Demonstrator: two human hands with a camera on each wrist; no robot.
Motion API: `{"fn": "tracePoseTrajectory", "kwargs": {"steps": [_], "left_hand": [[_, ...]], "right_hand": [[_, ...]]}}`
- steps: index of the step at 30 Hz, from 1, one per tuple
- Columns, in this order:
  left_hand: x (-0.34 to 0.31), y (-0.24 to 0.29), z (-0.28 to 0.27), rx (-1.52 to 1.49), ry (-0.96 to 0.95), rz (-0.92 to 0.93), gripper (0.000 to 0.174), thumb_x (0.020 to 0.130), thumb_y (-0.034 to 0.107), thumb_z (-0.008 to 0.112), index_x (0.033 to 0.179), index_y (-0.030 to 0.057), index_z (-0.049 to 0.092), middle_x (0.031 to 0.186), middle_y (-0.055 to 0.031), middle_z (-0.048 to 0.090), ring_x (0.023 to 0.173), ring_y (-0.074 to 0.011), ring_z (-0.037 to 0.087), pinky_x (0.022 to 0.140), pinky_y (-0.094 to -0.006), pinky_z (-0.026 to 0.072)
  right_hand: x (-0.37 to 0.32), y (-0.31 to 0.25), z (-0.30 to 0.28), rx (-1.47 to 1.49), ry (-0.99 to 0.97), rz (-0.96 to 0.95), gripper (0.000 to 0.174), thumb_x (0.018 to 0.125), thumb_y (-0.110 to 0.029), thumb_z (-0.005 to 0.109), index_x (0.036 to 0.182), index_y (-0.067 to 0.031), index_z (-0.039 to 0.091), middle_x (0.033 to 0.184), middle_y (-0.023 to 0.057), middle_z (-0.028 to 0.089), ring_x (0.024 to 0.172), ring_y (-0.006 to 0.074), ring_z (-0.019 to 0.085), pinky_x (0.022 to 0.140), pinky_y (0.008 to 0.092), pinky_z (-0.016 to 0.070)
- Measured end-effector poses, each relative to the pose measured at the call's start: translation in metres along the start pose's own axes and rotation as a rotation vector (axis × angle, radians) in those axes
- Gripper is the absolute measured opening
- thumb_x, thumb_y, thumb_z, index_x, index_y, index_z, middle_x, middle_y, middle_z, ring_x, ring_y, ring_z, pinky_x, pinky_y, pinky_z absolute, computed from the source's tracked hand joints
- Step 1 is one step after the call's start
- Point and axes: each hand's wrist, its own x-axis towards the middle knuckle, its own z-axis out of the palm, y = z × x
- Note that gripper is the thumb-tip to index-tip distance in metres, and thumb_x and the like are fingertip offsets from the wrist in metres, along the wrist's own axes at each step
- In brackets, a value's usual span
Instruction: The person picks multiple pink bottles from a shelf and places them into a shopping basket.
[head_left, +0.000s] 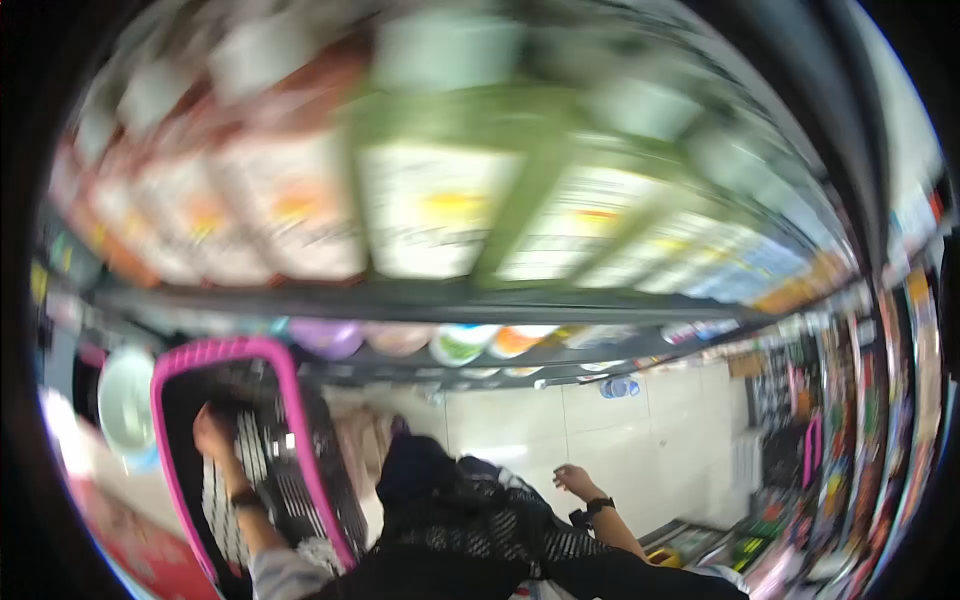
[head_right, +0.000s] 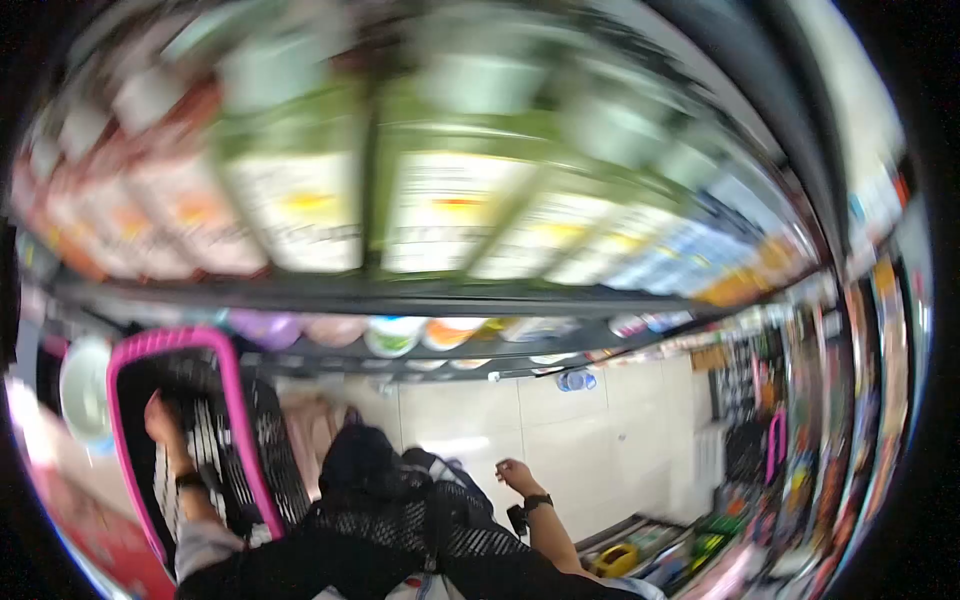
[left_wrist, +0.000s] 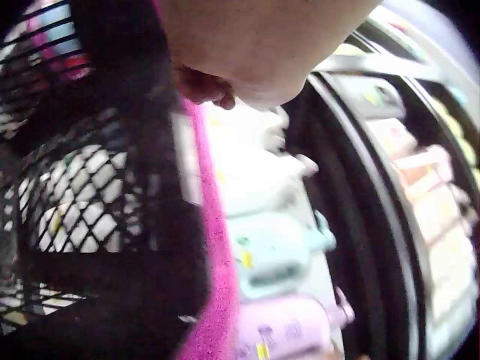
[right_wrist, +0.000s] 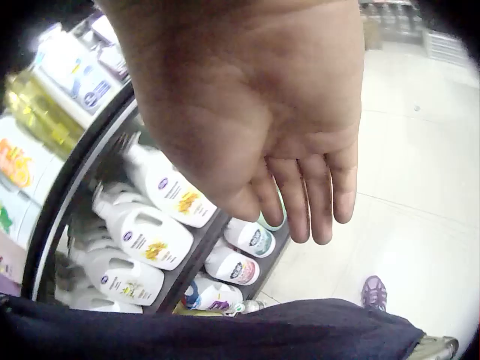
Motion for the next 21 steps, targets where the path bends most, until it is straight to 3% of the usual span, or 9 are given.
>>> {"fn": "tracePoseTrajectory", "kwargs": {"steps": [1,3,5,7,10,11,12,14,21], "left_hand": [[-0.021,0.069,0.003,0.103,0.07,0.354,0.033,0.095,0.022,0.05,0.116,-0.0005,0.061,0.102,-0.0111,0.066,0.095,-0.0186,0.06,0.086,-0.0299,0.0468],[-0.066,0.174,0.015,0.192,0.136,0.635,0.032,0.1,0.021,0.044,0.114,-0.004,0.06,0.105,-0.0133,0.065,0.094,-0.0198,0.06,0.088,-0.0304,0.0458],[-0.134,0.257,0.042,0.2,-0.018,0.818,0.03,0.1,0.019,0.045,0.096,-0.0055,0.061,0.083,-0.0112,0.063,0.075,-0.0173,0.057,0.071,-0.0285,0.0463],[-0.217,0.293,0.09,0.082,-0.015,1.129,0.021,0.092,0.011,0.051,0.078,-0.0014,0.06,0.07,-0.01,0.058,0.065,-0.0182,0.055,0.06,-0.0301,0.0444],[-0.346,0.313,0.168,0.637,-0.408,1.444,0.004,0.068,0.013,0.057,0.067,0.0098,0.06,0.065,-0.0084,0.058,0.062,-0.0271,0.058,0.051,-0.0366,0.0424],[-0.412,0.34,0.188,0.887,-0.737,1.502,0.007,0.07,0.019,0.06,0.072,0.013,0.064,0.07,-0.0071,0.062,0.065,-0.0271,0.061,0.054,-0.0392,0.0458],[-0.465,0.35,0.206,0.335,-1.021,1.586,0.01,0.074,0.021,0.061,0.079,0.0131,0.066,0.075,-0.007,0.064,0.07,-0.0266,0.063,0.059,-0.0405,0.0486],[-0.537,0.326,0.249,0.234,-1.569,1.57,0.016,0.083,0.024,0.057,0.091,0.0132,0.065,0.081,-0.0101,0.065,0.074,-0.0305,0.063,0.064,-0.0423,0.0493],[-0.662,0.328,0.281,0.588,-2.057,1.576,0.03,0.095,0.035,0.046,0.087,0.0094,0.06,0.077,-0.0137,0.062,0.076,-0.0352,0.061,0.066,-0.0453,0.0474]], "right_hand": [[-0.004,0.021,-0.001,-0.004,0.017,0.011,0.032,0.092,-0.027,0.055,0.111,-0.0017,0.06,0.092,0.0103,0.068,0.078,0.0174,0.066,0.064,0.0285,0.0525],[-0.016,0.071,0.002,0.144,0.065,0.057,0.032,0.09,-0.027,0.056,0.111,-0.0026,0.061,0.091,0.01,0.07,0.075,0.0163,0.067,0.06,0.0277,0.0522],[-0.025,0.121,0.015,0.334,0.081,0.147,0.032,0.09,-0.025,0.055,0.112,-0.0015,0.06,0.093,0.0111,0.07,0.078,0.018,0.068,0.06,0.0292,0.0529],[-0.042,0.181,0.019,0.466,0.126,0.246,0.03,0.09,-0.023,0.054,0.109,-0.0013,0.061,0.092,0.0107,0.07,0.077,0.0194,0.067,0.061,0.03,0.0531],[-0.073,0.232,0.035,0.712,0.209,0.414,0.027,0.087,-0.017,0.061,0.106,0.0011,0.061,0.086,0.0128,0.065,0.072,0.0223,0.064,0.064,0.0348,0.0546],[-0.086,0.247,0.035,0.768,0.238,0.468,0.026,0.087,-0.016,0.06,0.106,0.002,0.06,0.087,0.0144,0.065,0.073,0.0235,0.064,0.063,0.0358,0.0548],[-0.097,0.259,0.035,0.864,0.258,0.518,0.025,0.088,-0.014,0.058,0.106,0.004,0.06,0.09,0.0159,0.065,0.074,0.0255,0.064,0.064,0.0371,0.055],[-0.114,0.283,0.038,0.922,0.329,0.54,0.027,0.089,-0.013,0.055,0.107,0.0067,0.058,0.099,0.0201,0.065,0.082,0.0293,0.065,0.068,0.0398,0.0552],[-0.127,0.325,0.02,1.16,0.445,0.493,0.028,0.088,-0.012,0.05,0.109,0.0051,0.055,0.093,0.0209,0.067,0.078,0.0323,0.068,0.067,0.0407,0.0555]]}}
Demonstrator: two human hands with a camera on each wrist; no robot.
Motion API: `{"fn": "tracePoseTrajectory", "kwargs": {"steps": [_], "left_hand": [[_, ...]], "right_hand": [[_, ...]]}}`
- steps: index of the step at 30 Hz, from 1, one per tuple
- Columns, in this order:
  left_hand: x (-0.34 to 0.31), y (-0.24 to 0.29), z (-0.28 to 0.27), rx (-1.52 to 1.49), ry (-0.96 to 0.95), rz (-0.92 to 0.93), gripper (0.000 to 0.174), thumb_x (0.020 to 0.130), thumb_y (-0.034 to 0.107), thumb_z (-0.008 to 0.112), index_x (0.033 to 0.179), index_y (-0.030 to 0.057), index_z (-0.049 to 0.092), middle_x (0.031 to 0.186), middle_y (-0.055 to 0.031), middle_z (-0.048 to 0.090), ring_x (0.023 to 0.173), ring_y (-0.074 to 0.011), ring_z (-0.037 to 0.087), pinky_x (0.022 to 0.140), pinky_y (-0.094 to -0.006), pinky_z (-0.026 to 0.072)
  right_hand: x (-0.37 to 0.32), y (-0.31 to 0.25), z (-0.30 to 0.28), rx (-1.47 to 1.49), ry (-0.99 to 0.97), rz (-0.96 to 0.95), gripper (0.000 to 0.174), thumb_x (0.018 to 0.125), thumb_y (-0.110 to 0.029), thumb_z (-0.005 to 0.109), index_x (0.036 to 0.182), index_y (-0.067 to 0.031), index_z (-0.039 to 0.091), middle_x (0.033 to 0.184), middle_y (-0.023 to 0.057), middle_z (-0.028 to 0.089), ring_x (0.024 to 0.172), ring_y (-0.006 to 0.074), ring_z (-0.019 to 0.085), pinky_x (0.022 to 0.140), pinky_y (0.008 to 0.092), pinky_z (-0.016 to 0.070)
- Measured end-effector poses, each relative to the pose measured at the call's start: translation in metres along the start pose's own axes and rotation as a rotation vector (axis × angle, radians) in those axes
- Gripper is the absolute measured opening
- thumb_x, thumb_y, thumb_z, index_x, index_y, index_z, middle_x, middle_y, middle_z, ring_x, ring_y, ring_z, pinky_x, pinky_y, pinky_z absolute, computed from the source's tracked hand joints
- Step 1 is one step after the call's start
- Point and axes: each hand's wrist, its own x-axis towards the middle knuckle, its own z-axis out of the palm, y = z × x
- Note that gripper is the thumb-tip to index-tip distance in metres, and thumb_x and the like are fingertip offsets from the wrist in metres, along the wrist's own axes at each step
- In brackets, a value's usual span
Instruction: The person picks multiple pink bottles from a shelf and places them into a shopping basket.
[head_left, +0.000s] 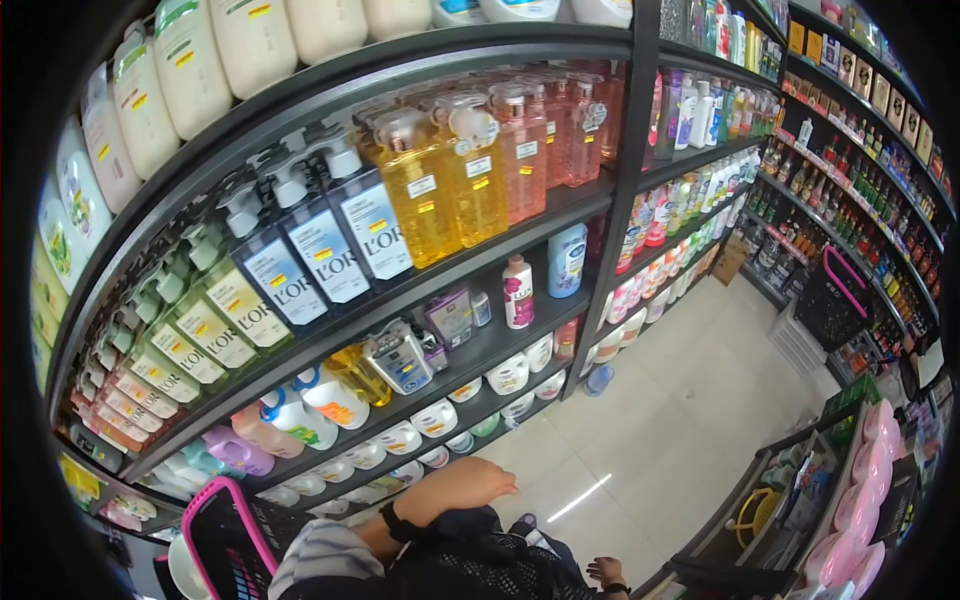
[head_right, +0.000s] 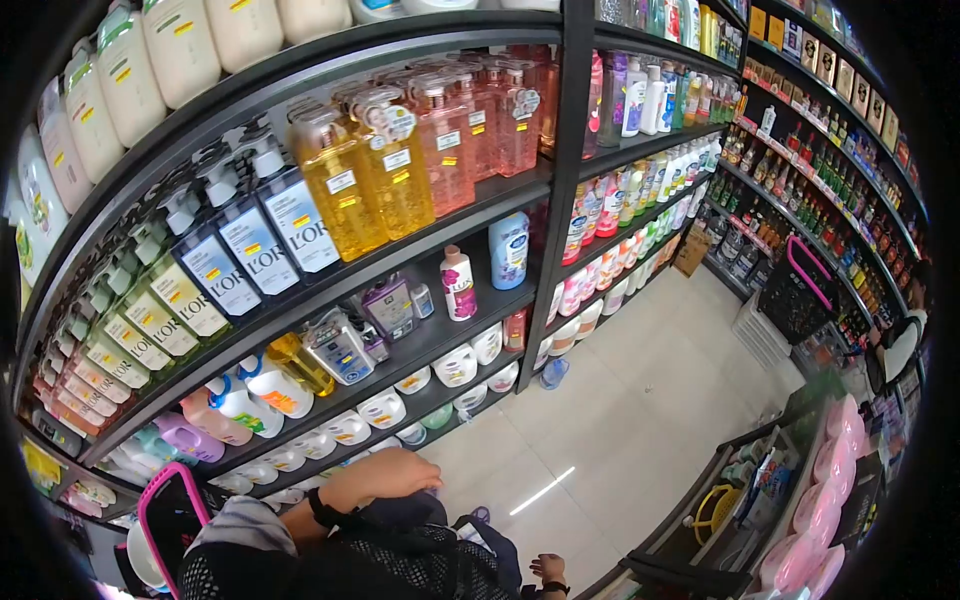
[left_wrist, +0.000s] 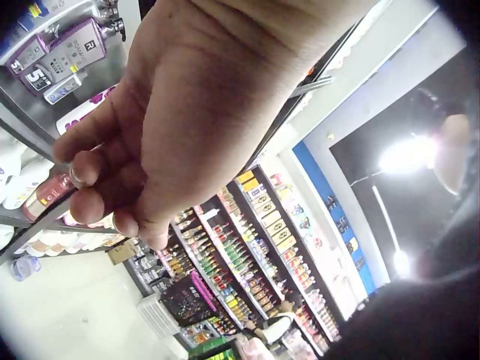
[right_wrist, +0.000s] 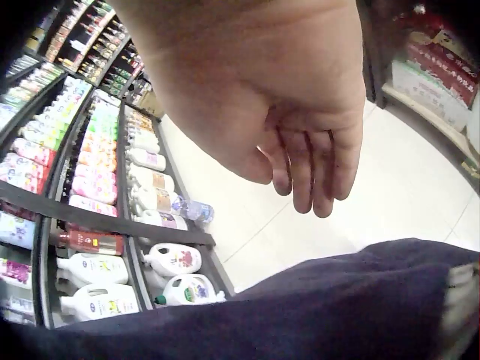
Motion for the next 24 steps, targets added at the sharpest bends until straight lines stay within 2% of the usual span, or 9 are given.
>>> {"fn": "tracePoseTrajectory", "kwargs": {"steps": [3,5,8,10,13,16,19,21,24], "left_hand": [[0.024,-0.002,-0.01,0.044,-0.042,-0.022,0.031,0.095,0.035,0.045,0.087,0.0091,0.06,0.077,-0.0143,0.062,0.076,-0.0359,0.061,0.067,-0.0459,0.0468],[0.043,-0.002,-0.013,0.074,-0.051,-0.021,0.031,0.095,0.035,0.045,0.088,0.009,0.06,0.078,-0.0146,0.063,0.076,-0.0361,0.061,0.067,-0.0459,0.0468],[0.076,-0.007,-0.004,0.018,-0.037,0.026,0.027,0.091,0.031,0.052,0.087,0.0069,0.063,0.077,-0.0171,0.064,0.075,-0.0372,0.062,0.065,-0.0466,0.0473],[0.1,-0.016,0.0,-0.042,-0.063,0.159,0.027,0.09,0.031,0.053,0.087,0.0065,0.064,0.077,-0.0178,0.064,0.076,-0.0376,0.062,0.066,-0.0467,0.0475],[0.132,-0.051,-0.006,-0.01,0.019,0.168,0.027,0.09,0.03,0.052,0.085,0.0055,0.063,0.077,-0.0181,0.064,0.076,-0.0375,0.062,0.067,-0.0474,0.0477],[0.143,-0.056,-0.059,0.059,0.134,-0.072,0.028,0.09,0.029,0.051,0.084,0.0043,0.063,0.077,-0.0178,0.064,0.078,-0.036,0.064,0.067,-0.0463,0.0491],[0.147,-0.086,-0.065,0.03,0.182,-0.165,0.031,0.092,0.032,0.049,0.084,0.0059,0.062,0.077,-0.0184,0.064,0.076,-0.0386,0.062,0.065,-0.048,0.0472],[0.145,-0.101,-0.065,0.019,0.179,-0.179,0.031,0.092,0.033,0.049,0.085,0.0059,0.062,0.077,-0.0181,0.064,0.076,-0.0385,0.062,0.066,-0.0481,0.0473],[0.139,-0.118,-0.062,-0.024,0.212,-0.232,0.031,0.093,0.032,0.048,0.085,0.006,0.062,0.078,-0.0172,0.065,0.076,-0.0383,0.062,0.067,-0.0483,0.0474]], "right_hand": [[0.01,-0.022,0.006,0.086,-0.027,-0.214,0.025,0.088,-0.014,0.051,0.106,0.0033,0.057,0.091,0.0187,0.067,0.077,0.03,0.068,0.065,0.0377,0.0551],[0.017,-0.048,0.013,0.064,-0.035,-0.254,0.025,0.088,-0.015,0.051,0.105,0.0029,0.057,0.09,0.0176,0.067,0.077,0.0281,0.068,0.064,0.0354,0.0545],[0.012,-0.099,0.022,0.007,-0.048,-0.368,0.026,0.09,-0.018,0.053,0.105,0.0017,0.058,0.09,0.0155,0.067,0.076,0.0242,0.068,0.064,0.0312,0.0531],[0.007,-0.131,0.032,-0.018,-0.049,-0.44,0.026,0.09,-0.02,0.054,0.104,0.0009,0.059,0.09,0.0144,0.068,0.076,0.0222,0.068,0.063,0.0294,0.0523],[-0.006,-0.195,0.032,-0.246,-0.13,-0.562,0.025,0.091,-0.022,0.055,0.105,-0.0011,0.061,0.09,0.0113,0.068,0.076,0.0187,0.067,0.064,0.0282,0.0513],[-0.022,-0.278,0.042,-0.514,-0.091,-0.789,0.027,0.092,-0.022,0.056,0.105,0.0006,0.062,0.087,0.0113,0.069,0.077,0.0182,0.067,0.066,0.0298,0.0516],[-0.068,-0.372,0.067,-0.753,-0.06,-1.006,0.025,0.092,-0.02,0.058,0.104,0.0007,0.063,0.085,0.0121,0.069,0.081,0.0188,0.067,0.071,0.0315,0.0515],[-0.098,-0.426,0.094,-0.681,-0.122,-1.16,0.02,0.091,-0.015,0.058,0.106,-0.0016,0.062,0.086,0.0097,0.069,0.081,0.0183,0.066,0.072,0.0298,0.0505],[-0.156,-0.492,0.136,-0.55,-0.259,-1.136,0.02,0.09,-0.011,0.058,0.106,-0.001,0.062,0.095,0.0119,0.068,0.086,0.0198,0.066,0.074,0.0307,0.0513]]}}
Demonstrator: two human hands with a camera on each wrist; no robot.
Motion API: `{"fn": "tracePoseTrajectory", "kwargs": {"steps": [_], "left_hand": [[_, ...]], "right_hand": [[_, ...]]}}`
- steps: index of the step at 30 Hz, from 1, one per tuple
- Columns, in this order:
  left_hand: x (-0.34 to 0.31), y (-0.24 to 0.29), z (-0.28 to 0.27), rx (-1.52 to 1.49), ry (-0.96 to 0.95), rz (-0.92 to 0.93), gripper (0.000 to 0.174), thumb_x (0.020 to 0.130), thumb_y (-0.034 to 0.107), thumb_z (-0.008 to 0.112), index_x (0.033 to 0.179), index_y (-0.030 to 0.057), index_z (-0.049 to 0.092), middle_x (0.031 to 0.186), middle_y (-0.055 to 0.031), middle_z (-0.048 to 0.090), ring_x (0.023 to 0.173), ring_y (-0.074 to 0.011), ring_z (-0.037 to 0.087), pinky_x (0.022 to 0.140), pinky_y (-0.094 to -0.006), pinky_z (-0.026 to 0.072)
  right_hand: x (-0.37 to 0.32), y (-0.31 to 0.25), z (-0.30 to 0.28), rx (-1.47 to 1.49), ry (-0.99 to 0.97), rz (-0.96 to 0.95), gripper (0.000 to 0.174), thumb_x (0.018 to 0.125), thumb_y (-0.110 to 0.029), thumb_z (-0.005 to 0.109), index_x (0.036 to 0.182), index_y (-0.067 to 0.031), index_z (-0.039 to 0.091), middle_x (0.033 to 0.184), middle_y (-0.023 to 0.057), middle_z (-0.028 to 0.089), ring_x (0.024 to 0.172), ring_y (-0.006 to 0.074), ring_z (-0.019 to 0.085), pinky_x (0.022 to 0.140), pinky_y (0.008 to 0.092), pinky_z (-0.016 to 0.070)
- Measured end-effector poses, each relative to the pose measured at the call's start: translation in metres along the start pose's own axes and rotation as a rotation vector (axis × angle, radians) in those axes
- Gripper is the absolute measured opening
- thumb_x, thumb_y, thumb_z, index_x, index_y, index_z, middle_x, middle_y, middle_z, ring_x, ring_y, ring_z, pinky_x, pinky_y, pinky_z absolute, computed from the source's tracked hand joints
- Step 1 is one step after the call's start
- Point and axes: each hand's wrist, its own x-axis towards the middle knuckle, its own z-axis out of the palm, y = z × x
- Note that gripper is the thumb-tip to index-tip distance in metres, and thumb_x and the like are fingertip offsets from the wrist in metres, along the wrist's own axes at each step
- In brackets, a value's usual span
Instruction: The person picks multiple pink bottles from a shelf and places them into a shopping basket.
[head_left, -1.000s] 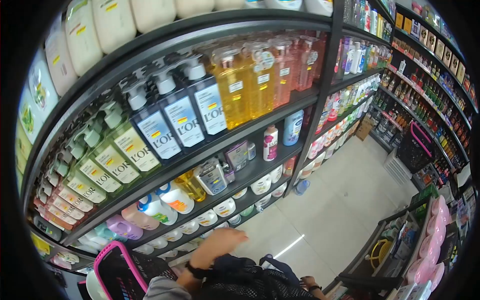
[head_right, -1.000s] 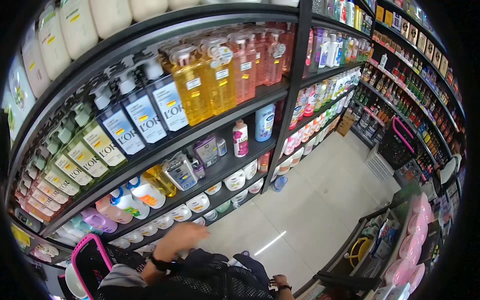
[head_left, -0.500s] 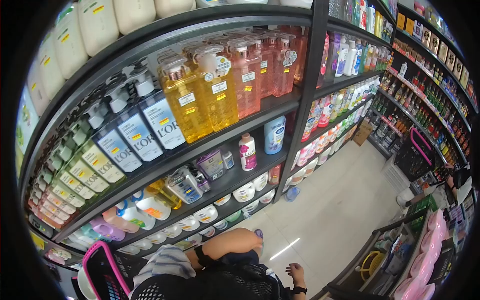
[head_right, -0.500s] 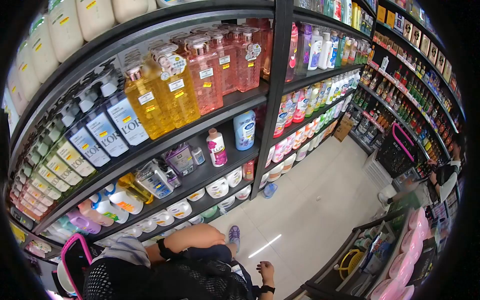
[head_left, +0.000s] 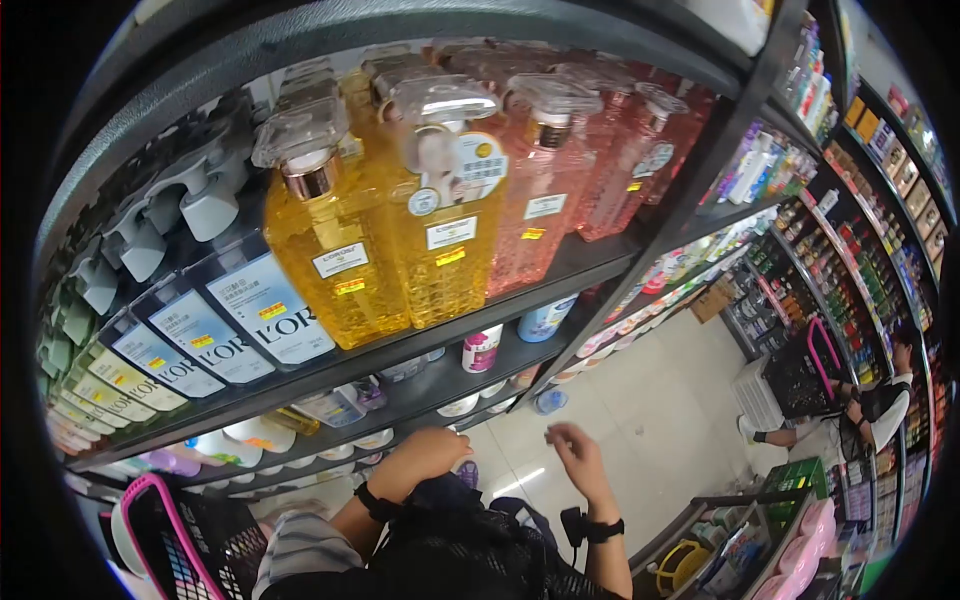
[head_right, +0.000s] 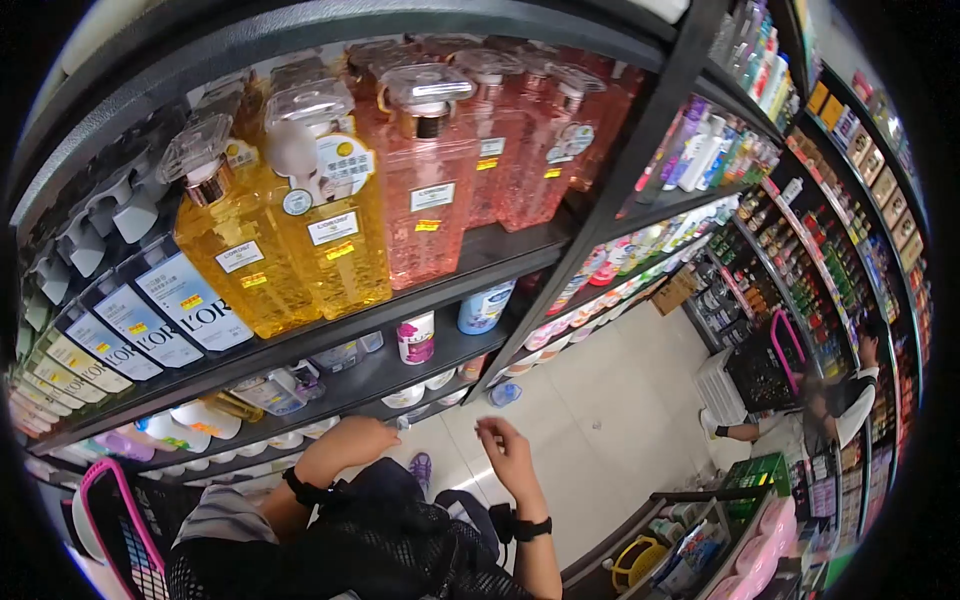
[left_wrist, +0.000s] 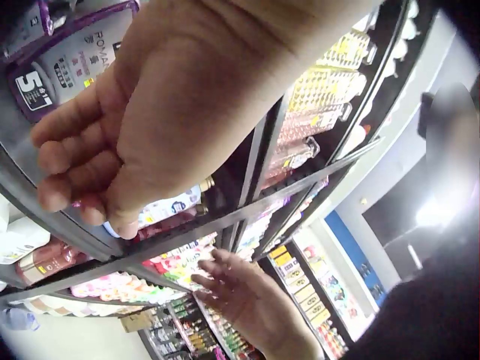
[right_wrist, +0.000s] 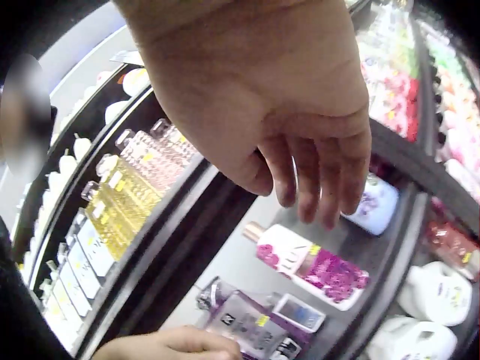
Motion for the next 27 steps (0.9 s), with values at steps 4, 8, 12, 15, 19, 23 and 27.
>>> {"fn": "tracePoseTrajectory", "kwargs": {"steps": [4,8,12,15,19,23,27], "left_hand": [[-0.016,-0.004,0.001,-0.07,0.053,-0.127,0.031,0.094,0.032,0.047,0.084,0.0061,0.061,0.078,-0.0156,0.065,0.077,-0.038,0.062,0.068,-0.0489,0.0472],[-0.033,-0.007,-0.001,-0.106,0.019,-0.265,0.032,0.093,0.034,0.047,0.084,0.007,0.061,0.077,-0.0159,0.065,0.076,-0.0378,0.062,0.067,-0.0492,0.0467],[-0.061,0.011,-0.012,-0.027,0.192,-0.46,0.028,0.092,0.029,0.049,0.086,0.0071,0.065,0.083,-0.0151,0.066,0.081,-0.0349,0.063,0.07,-0.0457,0.05],[-0.075,0.017,-0.006,-0.024,0.259,-0.526,0.03,0.092,0.03,0.048,0.084,0.0055,0.064,0.078,-0.0162,0.065,0.078,-0.0361,0.063,0.068,-0.0465,0.0491],[-0.083,0.026,-0.008,-0.081,0.262,-0.627,0.028,0.092,0.032,0.049,0.091,0.0071,0.063,0.084,-0.0161,0.066,0.081,-0.0375,0.062,0.069,-0.0481,0.0483],[-0.079,0.027,0.0,-0.037,0.332,-0.627,0.032,0.094,0.033,0.047,0.086,0.0054,0.062,0.077,-0.0165,0.066,0.075,-0.0362,0.064,0.066,-0.0476,0.0491],[-0.071,0.04,0.001,-0.008,0.341,-0.674,0.032,0.094,0.032,0.048,0.082,0.0052,0.06,0.076,-0.0165,0.065,0.074,-0.0365,0.063,0.064,-0.0473,0.049]], "right_hand": [[0.034,-0.081,0.004,0.135,0.052,-0.307,0.023,0.088,-0.003,0.058,0.111,-0.001,0.06,0.101,0.009,0.066,0.094,0.0166,0.063,0.081,0.0299,0.0501],[0.053,-0.132,-0.001,0.142,0.165,-0.53,0.033,0.085,0.0,0.059,0.118,0.0001,0.054,0.111,0.0112,0.06,0.1,0.0192,0.06,0.089,0.031,0.0474],[0.097,-0.183,0.0,0.084,0.336,-0.84,0.05,0.082,-0.003,0.062,0.128,0.0006,0.044,0.129,0.0167,0.047,0.12,0.0276,0.047,0.098,0.0399,0.0413],[0.121,-0.202,0.007,0.123,0.355,-0.882,0.06,0.082,-0.007,0.065,0.135,-0.0001,0.038,0.132,0.0173,0.044,0.123,0.0291,0.044,0.1,0.0418,0.0387],[0.145,-0.209,0.02,0.223,0.312,-0.843,0.07,0.079,-0.012,0.072,0.136,0.0044,0.036,0.133,0.021,0.042,0.123,0.0324,0.043,0.103,0.0397,0.0333],[0.151,-0.209,0.023,0.173,0.374,-0.909,0.067,0.076,-0.012,0.076,0.13,0.0066,0.041,0.129,0.0205,0.044,0.119,0.0318,0.045,0.102,0.0391,0.0335],[0.153,-0.21,0.014,0.231,0.3,-0.893,0.07,0.072,-0.013,0.08,0.128,0.0057,0.043,0.126,0.0174,0.045,0.116,0.0287,0.046,0.099,0.0354,0.0364]]}}
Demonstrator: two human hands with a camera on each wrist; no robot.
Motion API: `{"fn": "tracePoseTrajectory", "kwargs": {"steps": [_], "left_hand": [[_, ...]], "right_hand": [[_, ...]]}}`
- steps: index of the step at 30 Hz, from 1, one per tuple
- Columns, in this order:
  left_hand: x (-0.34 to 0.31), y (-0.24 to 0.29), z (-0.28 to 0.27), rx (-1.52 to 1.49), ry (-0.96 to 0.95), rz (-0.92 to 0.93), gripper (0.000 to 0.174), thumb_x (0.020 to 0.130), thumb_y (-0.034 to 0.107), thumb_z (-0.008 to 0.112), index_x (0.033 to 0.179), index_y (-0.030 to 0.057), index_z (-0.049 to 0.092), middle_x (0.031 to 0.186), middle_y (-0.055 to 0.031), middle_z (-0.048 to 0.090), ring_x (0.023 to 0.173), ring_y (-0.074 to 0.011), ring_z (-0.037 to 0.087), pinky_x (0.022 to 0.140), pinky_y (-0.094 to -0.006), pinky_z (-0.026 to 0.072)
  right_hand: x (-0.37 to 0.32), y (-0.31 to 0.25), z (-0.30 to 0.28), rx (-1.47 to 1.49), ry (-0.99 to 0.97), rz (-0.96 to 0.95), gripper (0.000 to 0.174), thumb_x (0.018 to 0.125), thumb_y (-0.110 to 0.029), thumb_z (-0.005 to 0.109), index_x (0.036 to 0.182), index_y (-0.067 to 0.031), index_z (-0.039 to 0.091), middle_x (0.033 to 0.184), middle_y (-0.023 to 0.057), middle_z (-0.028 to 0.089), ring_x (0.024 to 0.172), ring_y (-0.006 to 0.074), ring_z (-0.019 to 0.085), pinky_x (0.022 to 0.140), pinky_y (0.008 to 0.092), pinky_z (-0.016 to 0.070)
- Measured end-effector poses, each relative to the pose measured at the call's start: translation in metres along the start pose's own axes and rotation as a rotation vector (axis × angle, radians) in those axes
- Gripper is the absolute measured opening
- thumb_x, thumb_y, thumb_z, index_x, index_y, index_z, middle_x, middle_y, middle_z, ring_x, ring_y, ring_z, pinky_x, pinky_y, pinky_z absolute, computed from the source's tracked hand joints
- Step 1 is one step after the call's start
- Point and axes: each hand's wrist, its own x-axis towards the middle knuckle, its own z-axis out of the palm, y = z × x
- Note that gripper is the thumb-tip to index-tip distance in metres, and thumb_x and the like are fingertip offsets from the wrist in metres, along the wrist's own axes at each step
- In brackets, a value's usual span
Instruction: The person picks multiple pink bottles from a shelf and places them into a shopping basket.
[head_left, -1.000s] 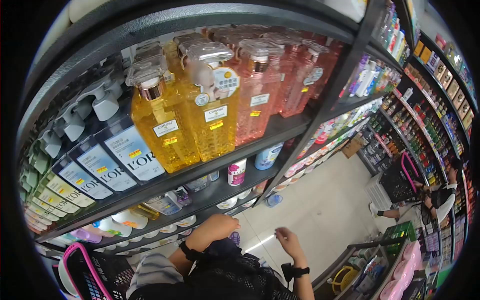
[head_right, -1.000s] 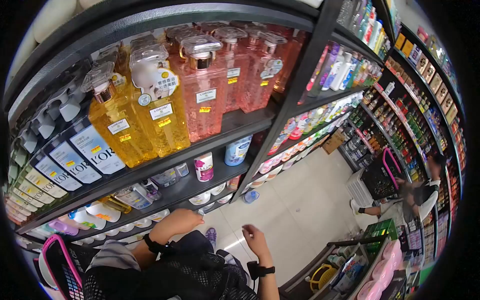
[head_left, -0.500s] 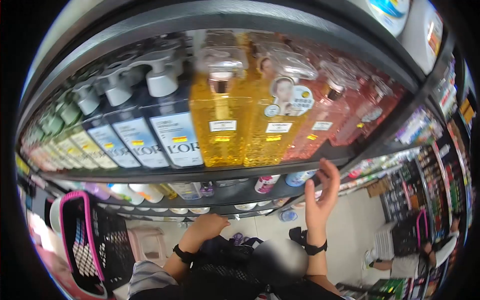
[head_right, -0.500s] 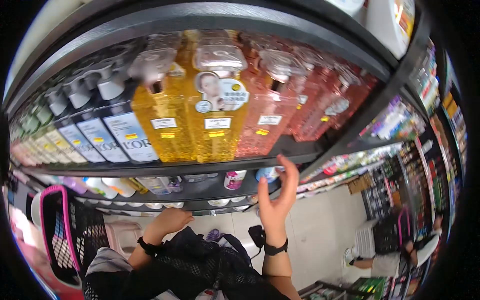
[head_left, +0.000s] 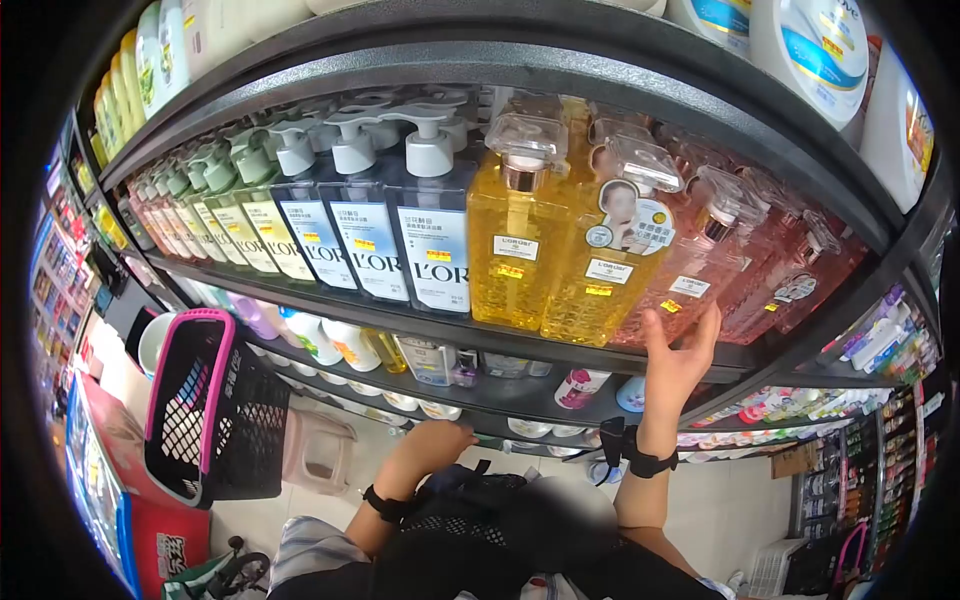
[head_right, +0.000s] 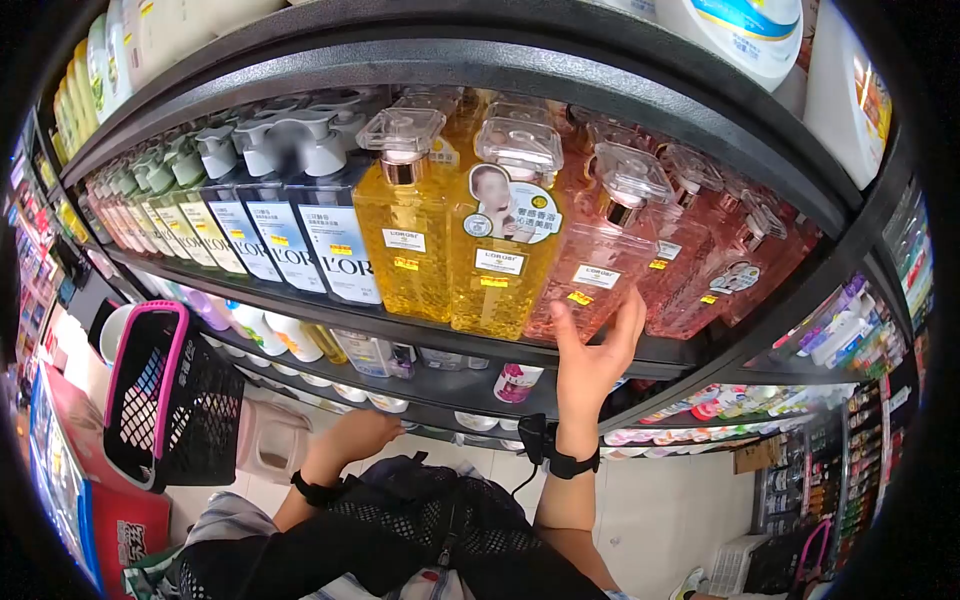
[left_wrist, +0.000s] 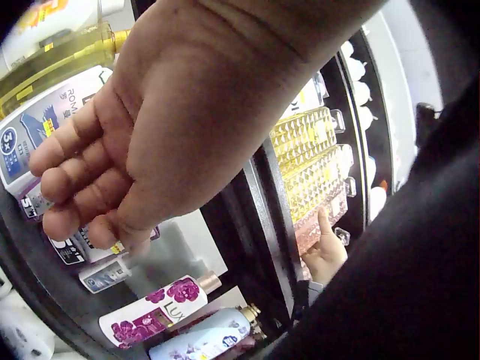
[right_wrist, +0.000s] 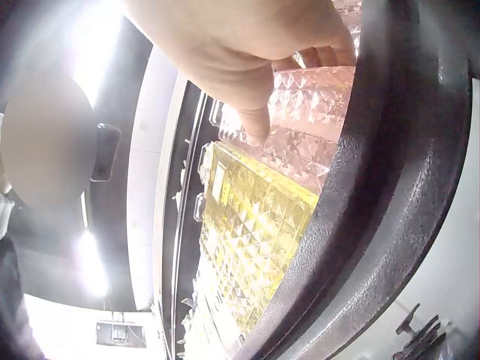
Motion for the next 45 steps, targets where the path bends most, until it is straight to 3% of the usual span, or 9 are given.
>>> {"fn": "tracePoseTrajectory", "kwargs": {"steps": [12,13,15,17,19,22,27,37,45], "left_hand": [[0.004,0.049,-0.028,-0.16,0.192,0.063,0.026,0.092,0.026,0.051,0.085,0.0035,0.061,0.079,-0.014,0.065,0.074,-0.0352,0.062,0.066,-0.0438,0.0488],[0.002,0.05,-0.029,-0.238,0.275,0.106,0.021,0.091,0.022,0.054,0.09,0.0031,0.063,0.08,-0.0131,0.066,0.073,-0.0323,0.063,0.067,-0.0409,0.05],[-0.001,0.061,-0.036,-0.314,0.366,0.139,0.017,0.09,0.017,0.057,0.095,0.0027,0.065,0.082,-0.0122,0.067,0.072,-0.0295,0.065,0.067,-0.038,0.0512],[-0.006,0.082,-0.047,-0.813,0.443,0.002,0.016,0.087,0.009,0.062,0.101,0.0028,0.066,0.084,-0.0091,0.068,0.077,-0.0202,0.067,0.071,-0.0312,0.0517],[-0.01,0.08,-0.048,-0.827,0.38,-0.032,0.026,0.084,0.009,0.068,0.108,0.0022,0.063,0.092,-0.0072,0.068,0.086,-0.0144,0.064,0.078,-0.0293,0.0507],[-0.017,0.095,-0.046,-1.289,0.537,0.278,0.046,0.08,0.015,0.073,0.12,-0.0016,0.054,0.105,-0.0067,0.064,0.094,-0.0145,0.061,0.085,-0.0321,0.0494],[-0.05,0.105,-0.013,-1.056,0.589,-0.074,0.042,0.081,0.013,0.073,0.116,-0.004,0.057,0.102,-0.0069,0.065,0.092,-0.0121,0.061,0.086,-0.0307,0.0498],[-0.109,0.135,0.013,-1.043,0.716,-0.466,0.034,0.085,0.016,0.07,0.11,-0.005,0.061,0.098,-0.0084,0.066,0.085,-0.0123,0.062,0.078,-0.0271,0.0518],[-0.157,0.135,0.015,-0.99,0.795,-0.556,0.036,0.085,0.018,0.07,0.11,-0.0055,0.06,0.096,-0.0101,0.066,0.086,-0.015,0.064,0.078,-0.0293,0.0521]], "right_hand": [[-0.006,-0.007,-0.027,0.225,0.011,0.134,0.084,0.069,0.0,0.077,0.139,0.0027,0.03,0.136,0.015,0.039,0.127,0.0234,0.037,0.106,0.0338,0.0264],[-0.017,-0.003,-0.031,0.291,0.022,0.095,0.088,0.07,0.001,0.076,0.142,0.0002,0.024,0.134,0.0143,0.041,0.123,0.0221,0.043,0.103,0.0354,0.0342],[-0.042,0.008,-0.041,0.637,-0.063,0.324,0.094,0.067,-0.006,0.081,0.14,0.0008,0.023,0.132,0.0139,0.041,0.121,0.0232,0.044,0.103,0.0373,0.0365],[-0.088,0.032,-0.043,0.8,-0.201,0.223,0.094,0.066,-0.007,0.083,0.139,-0.0005,0.024,0.131,0.0132,0.043,0.118,0.022,0.049,0.098,0.0358,0.0437],[-0.093,0.004,-0.046,0.92,-0.449,0.368,0.091,0.066,-0.009,0.084,0.136,-0.0016,0.026,0.125,0.0115,0.048,0.111,0.0205,0.054,0.092,0.0318,0.0472],[-0.111,-0.024,-0.029,0.975,-0.749,0.541,0.068,0.071,-0.008,0.082,0.122,-0.0031,0.036,0.112,0.0086,0.057,0.104,0.017,0.058,0.09,0.031,0.048],[-0.13,-0.02,-0.026,1.018,-1.01,0.826,0.053,0.075,-0.008,0.078,0.111,-0.0031,0.039,0.106,0.0092,0.059,0.097,0.0125,0.06,0.084,0.0275,0.0492],[-0.18,-0.012,-0.018,0.904,-1.336,0.677,0.057,0.074,-0.019,0.081,0.11,-0.0012,0.041,0.1,0.01,0.061,0.092,0.0135,0.06,0.079,0.0288,0.0484],[-0.198,-0.046,-0.001,0.946,-1.494,0.581,0.056,0.073,-0.017,0.081,0.109,-0.0006,0.042,0.098,0.0124,0.063,0.091,0.0147,0.062,0.078,0.03,0.0494]]}}
